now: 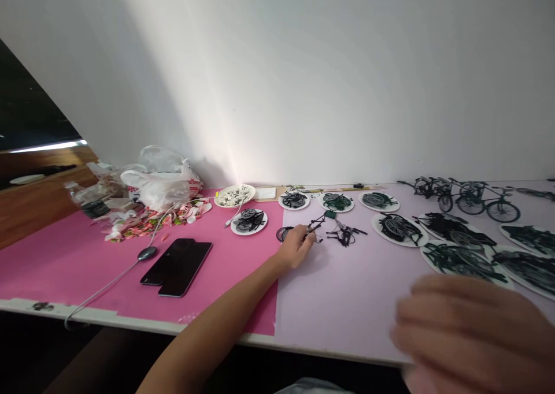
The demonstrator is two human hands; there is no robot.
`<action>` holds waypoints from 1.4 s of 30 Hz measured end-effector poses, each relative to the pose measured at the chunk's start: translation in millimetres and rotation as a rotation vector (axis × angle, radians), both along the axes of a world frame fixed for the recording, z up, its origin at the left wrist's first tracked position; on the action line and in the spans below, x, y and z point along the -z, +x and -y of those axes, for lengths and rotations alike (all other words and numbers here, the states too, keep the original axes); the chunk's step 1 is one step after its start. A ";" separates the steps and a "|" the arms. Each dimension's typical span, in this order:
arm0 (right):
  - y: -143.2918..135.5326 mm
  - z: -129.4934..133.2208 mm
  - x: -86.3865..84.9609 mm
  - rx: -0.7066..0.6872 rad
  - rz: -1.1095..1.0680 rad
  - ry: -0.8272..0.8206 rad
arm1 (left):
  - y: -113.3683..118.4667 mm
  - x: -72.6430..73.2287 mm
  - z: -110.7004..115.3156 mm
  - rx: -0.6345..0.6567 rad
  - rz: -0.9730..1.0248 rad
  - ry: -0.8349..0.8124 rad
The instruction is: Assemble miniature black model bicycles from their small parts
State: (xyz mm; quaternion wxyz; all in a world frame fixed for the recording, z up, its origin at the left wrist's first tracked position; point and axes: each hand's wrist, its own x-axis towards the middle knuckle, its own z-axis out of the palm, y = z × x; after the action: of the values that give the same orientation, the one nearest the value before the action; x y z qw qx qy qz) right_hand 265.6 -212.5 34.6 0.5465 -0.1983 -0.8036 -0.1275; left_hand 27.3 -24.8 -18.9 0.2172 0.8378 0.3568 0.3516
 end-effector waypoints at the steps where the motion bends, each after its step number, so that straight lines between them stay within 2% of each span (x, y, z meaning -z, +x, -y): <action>1: -6.7 -19.8 -10.5 -0.006 0.042 0.013 | 0.2 -0.1 -0.1 -0.001 0.005 0.002; 3: -17.7 -61.3 -26.2 0.015 0.164 -0.015 | 0.5 -0.5 -0.4 -0.003 0.014 0.006; 5: -22.8 -100.3 -28.8 0.093 0.226 -0.062 | 0.5 -1.3 -0.6 0.001 0.022 0.001; 8: -18.1 -145.1 -8.3 0.229 0.158 -0.141 | -0.6 -3.8 -0.3 0.018 0.027 -0.019; 12: -0.6 -176.0 30.3 0.293 0.153 -0.293 | -3.6 -7.9 1.6 0.061 0.026 -0.020; 15: 5.1 -182.4 45.6 0.231 0.141 -0.397 | -4.9 -9.7 3.5 0.081 0.033 -0.020; 19: -3.4 -178.9 52.5 0.148 0.088 -0.500 | -3.7 -10.2 5.5 0.079 0.022 -0.041; 26: -21.5 -174.8 61.2 0.094 -0.058 -0.518 | -3.5 -10.4 5.6 0.121 0.061 -0.085; 32: -25.3 -173.0 63.7 0.092 -0.144 -0.566 | -8.2 -14.5 8.7 0.215 0.131 -0.124; 39: -25.4 -173.4 63.9 0.102 -0.150 -0.607 | -2.0 -11.3 7.9 0.009 0.120 -0.023; 42: -24.7 -175.4 67.1 0.084 -0.129 -0.650 | -1.9 -12.2 6.5 -0.002 0.116 0.004</action>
State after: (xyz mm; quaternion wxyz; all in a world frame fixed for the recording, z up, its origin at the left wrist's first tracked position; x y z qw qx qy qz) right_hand 240.9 -37.1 -32.5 0.4984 -0.4029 -0.7572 0.1259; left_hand 25.4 -31.2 -6.7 0.2356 0.8160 0.3438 0.4006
